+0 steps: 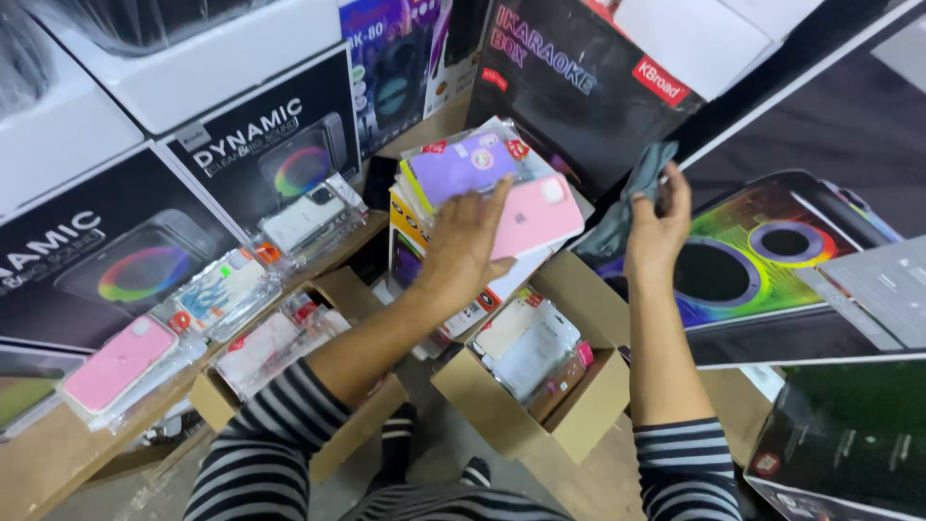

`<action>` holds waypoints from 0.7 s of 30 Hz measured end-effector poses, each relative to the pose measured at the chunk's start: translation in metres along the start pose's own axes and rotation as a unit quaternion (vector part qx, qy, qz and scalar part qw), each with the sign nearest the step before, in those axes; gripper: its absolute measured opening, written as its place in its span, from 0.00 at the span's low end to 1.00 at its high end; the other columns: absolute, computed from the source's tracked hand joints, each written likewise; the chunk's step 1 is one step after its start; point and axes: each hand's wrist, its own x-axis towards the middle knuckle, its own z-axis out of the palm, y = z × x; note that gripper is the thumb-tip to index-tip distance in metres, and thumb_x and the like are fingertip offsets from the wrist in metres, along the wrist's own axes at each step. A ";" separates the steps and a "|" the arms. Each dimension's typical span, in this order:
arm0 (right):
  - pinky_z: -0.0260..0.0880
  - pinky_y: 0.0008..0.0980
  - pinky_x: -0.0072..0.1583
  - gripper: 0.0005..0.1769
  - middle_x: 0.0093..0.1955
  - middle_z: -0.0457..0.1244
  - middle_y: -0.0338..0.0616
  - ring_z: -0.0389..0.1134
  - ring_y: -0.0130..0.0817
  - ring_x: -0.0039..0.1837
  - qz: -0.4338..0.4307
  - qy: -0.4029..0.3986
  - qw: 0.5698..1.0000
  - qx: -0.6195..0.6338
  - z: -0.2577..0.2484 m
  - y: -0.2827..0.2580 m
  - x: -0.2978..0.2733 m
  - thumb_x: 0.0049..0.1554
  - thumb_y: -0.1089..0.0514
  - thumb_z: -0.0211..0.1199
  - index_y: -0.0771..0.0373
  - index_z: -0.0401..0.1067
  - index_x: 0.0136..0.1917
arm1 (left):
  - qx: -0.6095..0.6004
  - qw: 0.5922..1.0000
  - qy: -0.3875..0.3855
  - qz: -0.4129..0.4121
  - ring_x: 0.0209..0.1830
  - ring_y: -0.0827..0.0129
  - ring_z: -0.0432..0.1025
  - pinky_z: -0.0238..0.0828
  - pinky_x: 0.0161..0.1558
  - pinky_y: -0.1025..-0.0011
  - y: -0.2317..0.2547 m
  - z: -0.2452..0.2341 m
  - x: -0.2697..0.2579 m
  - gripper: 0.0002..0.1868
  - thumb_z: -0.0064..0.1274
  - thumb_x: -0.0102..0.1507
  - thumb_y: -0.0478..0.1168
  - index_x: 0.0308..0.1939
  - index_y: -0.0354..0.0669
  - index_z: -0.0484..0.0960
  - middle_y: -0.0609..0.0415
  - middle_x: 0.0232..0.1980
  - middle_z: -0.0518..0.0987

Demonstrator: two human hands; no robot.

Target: Sort and clean phone cases in a stockroom setting.

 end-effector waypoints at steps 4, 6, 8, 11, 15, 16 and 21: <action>0.67 0.39 0.65 0.29 0.62 0.66 0.46 0.66 0.34 0.63 0.008 0.008 0.998 0.069 0.016 -0.030 -0.021 0.58 0.71 0.61 0.55 0.67 0.71 | -0.005 0.999 -0.036 -0.028 0.58 0.33 0.67 0.61 0.62 0.47 -0.013 0.070 -0.018 0.62 0.71 0.53 0.43 0.80 0.36 0.44 0.26 0.55 0.73; 0.61 0.45 0.71 0.23 0.64 0.64 0.52 0.64 0.42 0.68 -0.053 -0.049 0.997 0.035 0.030 0.003 -0.032 0.58 0.70 0.62 0.59 0.71 0.67 | -0.005 0.996 -0.020 -0.085 0.67 0.31 0.61 0.55 0.68 0.45 -0.029 0.102 -0.024 0.63 0.71 0.54 0.45 0.81 0.38 0.43 0.24 0.65 0.67; 0.62 0.47 0.70 0.23 0.65 0.64 0.55 0.64 0.51 0.68 -0.088 -0.105 0.987 -0.088 0.047 0.028 -0.056 0.56 0.72 0.60 0.61 0.74 0.64 | -0.009 0.996 -0.011 -0.089 0.68 0.31 0.61 0.55 0.70 0.45 -0.041 0.119 -0.029 0.63 0.71 0.54 0.46 0.82 0.39 0.42 0.24 0.67 0.64; 0.60 0.49 0.71 0.24 0.68 0.62 0.57 0.63 0.58 0.70 -0.148 -0.209 0.933 -0.252 0.065 0.057 -0.083 0.55 0.70 0.59 0.60 0.75 0.64 | -0.028 0.994 0.016 -0.103 0.69 0.31 0.61 0.55 0.71 0.44 -0.049 0.130 -0.033 0.64 0.70 0.55 0.46 0.82 0.39 0.39 0.23 0.71 0.60; 0.60 0.51 0.72 0.23 0.72 0.61 0.58 0.61 0.61 0.72 -0.151 -0.335 0.905 -0.211 0.086 0.054 -0.116 0.55 0.69 0.57 0.61 0.75 0.63 | -0.045 0.993 0.028 -0.107 0.71 0.30 0.59 0.54 0.72 0.44 -0.042 0.120 -0.034 0.64 0.68 0.54 0.34 0.82 0.40 0.34 0.23 0.76 0.52; 0.60 0.51 0.72 0.23 0.72 0.61 0.58 0.61 0.61 0.72 -0.147 -0.337 0.905 -0.214 0.087 0.039 -0.118 0.55 0.69 0.57 0.61 0.75 0.63 | -0.048 0.993 0.024 -0.109 0.71 0.30 0.59 0.54 0.72 0.44 -0.048 0.126 -0.039 0.64 0.68 0.54 0.34 0.82 0.40 0.34 0.23 0.76 0.52; 0.64 0.45 0.68 0.11 0.59 0.67 0.50 0.64 0.55 0.68 -0.222 -0.385 0.874 -0.195 0.102 0.052 -0.083 0.55 0.68 0.53 0.59 0.75 0.47 | -0.029 0.993 0.042 -0.109 0.70 0.30 0.60 0.54 0.71 0.44 -0.055 0.132 -0.033 0.63 0.69 0.52 0.41 0.82 0.41 0.40 0.25 0.75 0.54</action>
